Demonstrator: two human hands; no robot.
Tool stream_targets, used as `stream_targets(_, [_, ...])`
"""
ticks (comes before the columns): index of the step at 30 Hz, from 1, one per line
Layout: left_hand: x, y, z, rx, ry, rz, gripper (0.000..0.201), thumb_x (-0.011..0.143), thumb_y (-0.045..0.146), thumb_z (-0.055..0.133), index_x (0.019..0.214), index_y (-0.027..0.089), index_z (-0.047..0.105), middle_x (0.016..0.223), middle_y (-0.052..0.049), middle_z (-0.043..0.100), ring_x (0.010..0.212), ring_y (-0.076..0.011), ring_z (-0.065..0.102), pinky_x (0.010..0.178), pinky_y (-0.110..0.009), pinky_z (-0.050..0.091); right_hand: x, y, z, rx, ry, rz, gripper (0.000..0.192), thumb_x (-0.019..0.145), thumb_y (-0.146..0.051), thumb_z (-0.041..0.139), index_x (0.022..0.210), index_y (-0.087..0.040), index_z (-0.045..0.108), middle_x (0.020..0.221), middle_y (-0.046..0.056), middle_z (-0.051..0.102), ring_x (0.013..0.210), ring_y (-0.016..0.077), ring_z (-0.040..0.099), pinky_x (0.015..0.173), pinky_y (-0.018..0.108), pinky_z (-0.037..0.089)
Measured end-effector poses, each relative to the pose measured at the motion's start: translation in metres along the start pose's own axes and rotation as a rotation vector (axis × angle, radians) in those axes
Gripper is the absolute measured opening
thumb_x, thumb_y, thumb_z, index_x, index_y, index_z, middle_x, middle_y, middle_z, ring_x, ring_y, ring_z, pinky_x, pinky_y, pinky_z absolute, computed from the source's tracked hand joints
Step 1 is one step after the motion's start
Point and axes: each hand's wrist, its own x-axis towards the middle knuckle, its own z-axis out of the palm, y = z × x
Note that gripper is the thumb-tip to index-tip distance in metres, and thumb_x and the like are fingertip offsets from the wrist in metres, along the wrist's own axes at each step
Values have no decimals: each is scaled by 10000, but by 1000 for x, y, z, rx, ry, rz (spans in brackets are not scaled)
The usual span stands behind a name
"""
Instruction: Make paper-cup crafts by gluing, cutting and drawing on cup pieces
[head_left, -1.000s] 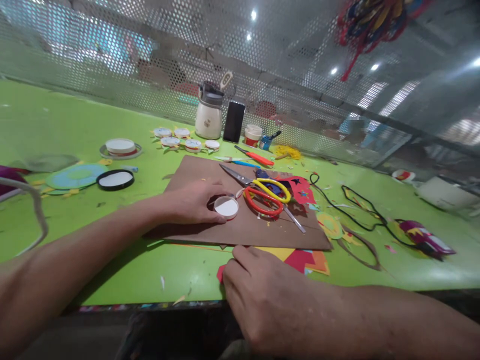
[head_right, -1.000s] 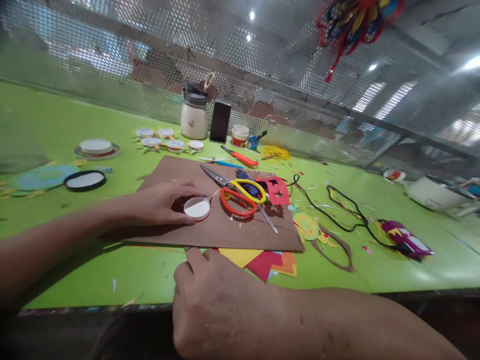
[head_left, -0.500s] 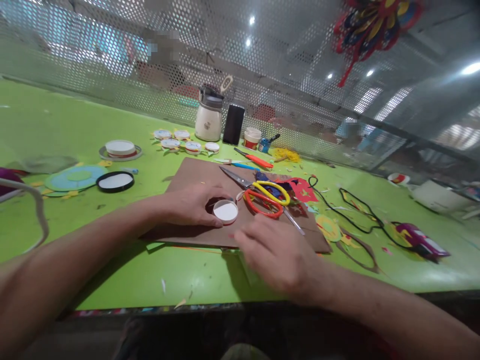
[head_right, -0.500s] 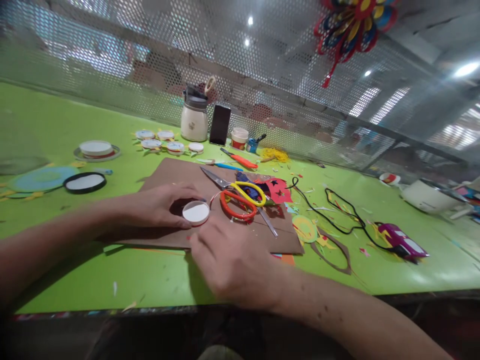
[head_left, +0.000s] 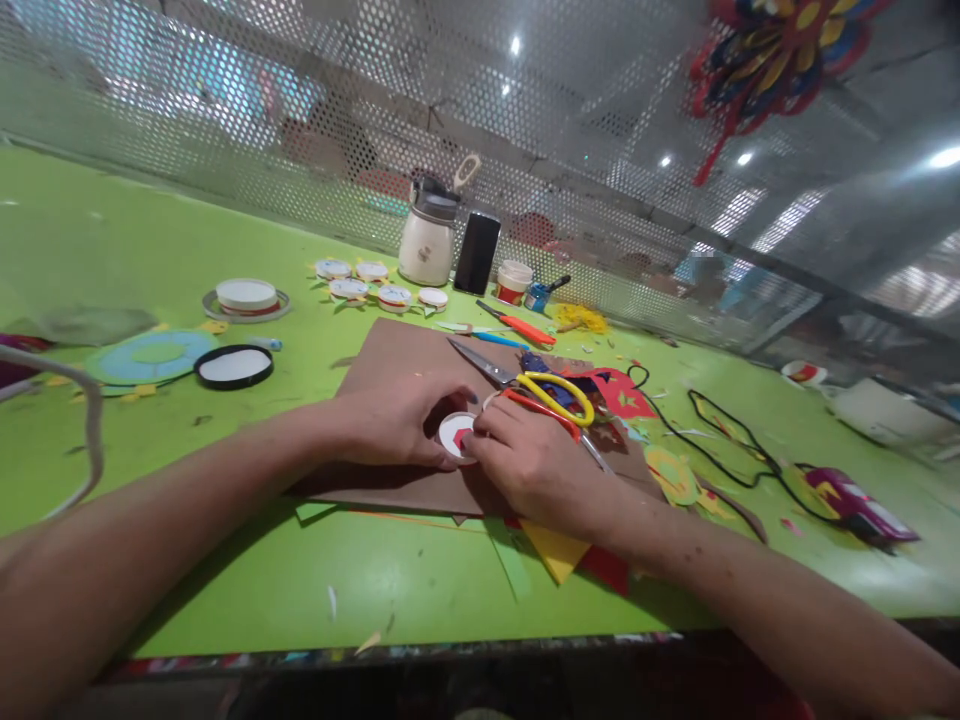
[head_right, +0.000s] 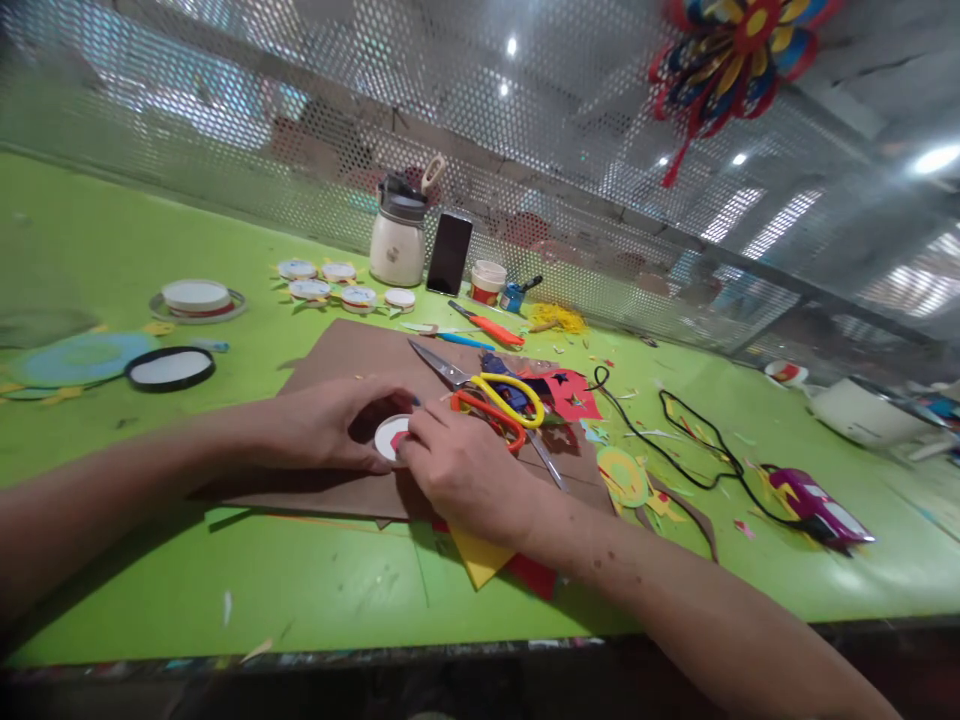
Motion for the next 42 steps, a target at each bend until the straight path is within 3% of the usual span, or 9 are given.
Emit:
stream_targets(7, [-2, 1, -2, 4, -31, 9, 411, 807, 458, 694, 1131, 209, 646, 1081, -46, 730, 962, -242, 658, 807, -331, 495, -8, 3, 0, 166, -54, 74, 233, 979, -76, 440, 1004, -99, 670, 962, 142, 616, 888, 241, 473, 777, 377, 439])
stream_targets(18, [-2, 3, 1, -13, -15, -40, 432, 797, 506, 715, 1111, 219, 640, 1124, -68, 692, 1027, -269, 637, 877, -368, 496, -3, -6, -14, 280, -179, 292, 333, 1051, -274, 418, 1145, -117, 696, 1071, 155, 592, 1004, 277, 460, 857, 433, 449])
stream_targets(30, [-3, -2, 1, -69, -54, -104, 460, 784, 446, 724, 1179, 232, 625, 1149, -69, 688, 1053, -282, 631, 890, -380, 493, -4, -10, -13, 212, -213, 313, 358, 1059, -331, 395, 1236, -141, 643, 1097, 154, 566, 1012, 292, 422, 880, 437, 422])
stream_targets(36, [-5, 2, 1, -97, -30, -126, 581, 786, 428, 723, 1308, 251, 538, 1235, -66, 684, 1096, -292, 641, 904, -388, 505, -5, -9, -12, 253, -232, 332, 382, 1064, -333, 371, 1279, -138, 618, 1097, 141, 562, 953, 281, 429, 822, 442, 416])
stream_targets(42, [-6, -3, 3, -74, -9, -103, 590, 793, 450, 717, 1315, 249, 527, 1229, -79, 682, 1093, -303, 639, 893, -404, 511, -4, -10, -9, 248, -246, 341, 396, 1066, -366, 360, 1272, -140, 612, 1109, 147, 552, 992, 295, 430, 848, 450, 418])
